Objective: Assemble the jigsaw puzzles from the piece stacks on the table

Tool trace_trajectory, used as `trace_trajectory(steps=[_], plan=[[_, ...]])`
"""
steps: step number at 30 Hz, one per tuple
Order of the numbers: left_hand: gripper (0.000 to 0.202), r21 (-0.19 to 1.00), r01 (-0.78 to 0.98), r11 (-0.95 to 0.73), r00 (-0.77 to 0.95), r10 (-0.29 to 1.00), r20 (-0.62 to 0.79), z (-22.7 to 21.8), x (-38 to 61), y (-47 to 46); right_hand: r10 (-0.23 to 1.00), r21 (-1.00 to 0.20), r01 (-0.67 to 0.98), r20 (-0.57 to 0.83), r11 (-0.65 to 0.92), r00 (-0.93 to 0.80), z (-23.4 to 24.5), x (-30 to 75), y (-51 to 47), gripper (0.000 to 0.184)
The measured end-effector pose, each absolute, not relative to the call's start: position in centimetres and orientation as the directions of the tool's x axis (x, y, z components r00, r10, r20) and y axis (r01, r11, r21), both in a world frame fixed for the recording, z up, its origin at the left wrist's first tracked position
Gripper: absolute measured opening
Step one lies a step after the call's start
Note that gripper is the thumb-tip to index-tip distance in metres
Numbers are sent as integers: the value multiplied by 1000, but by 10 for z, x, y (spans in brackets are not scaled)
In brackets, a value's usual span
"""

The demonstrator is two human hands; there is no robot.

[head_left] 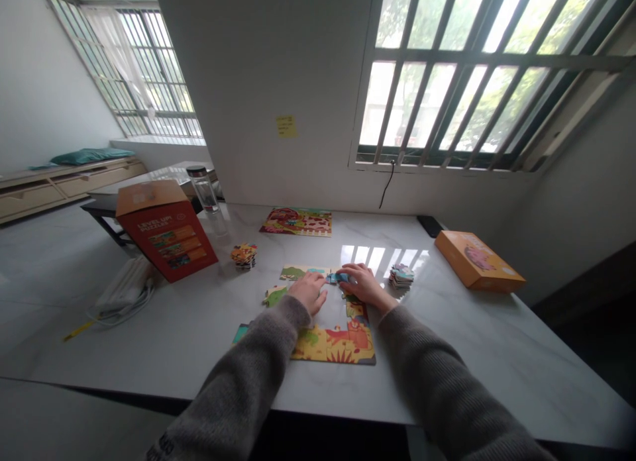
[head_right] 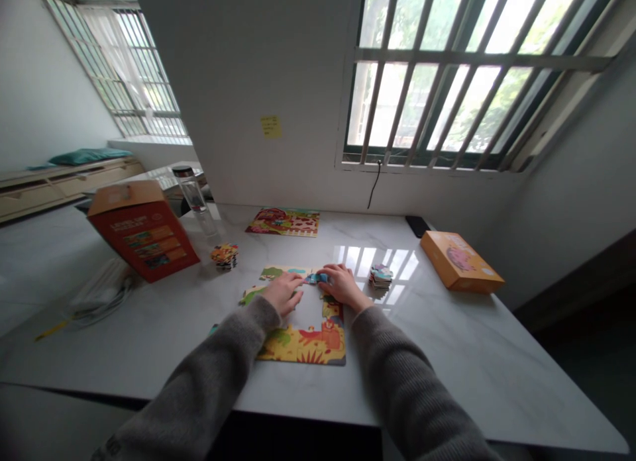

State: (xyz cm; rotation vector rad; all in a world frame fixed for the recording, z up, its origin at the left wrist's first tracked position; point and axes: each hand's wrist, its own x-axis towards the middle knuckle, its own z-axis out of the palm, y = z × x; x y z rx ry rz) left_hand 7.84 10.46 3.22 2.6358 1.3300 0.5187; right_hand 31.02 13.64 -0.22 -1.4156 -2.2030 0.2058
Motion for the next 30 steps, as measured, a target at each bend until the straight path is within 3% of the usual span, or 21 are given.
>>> trace_trajectory(steps=[6, 15, 24, 30], plan=[[30, 170, 829, -532, 501, 843, 195, 30, 92, 127, 892, -381, 817, 316, 432, -324, -3, 309, 135, 29], [42, 164, 847, -505, 464, 855, 233, 18, 94, 117, 879, -298, 838, 300, 456, -371, 1, 302, 126, 35], [41, 183, 845, -502, 456, 856, 242, 13, 94, 118, 861, -232, 841, 285, 489, -422, 3, 294, 111, 43], [27, 315, 815, -486, 407, 868, 285, 32, 66, 129, 873, -248, 844, 254, 475, -416, 3, 294, 109, 44]])
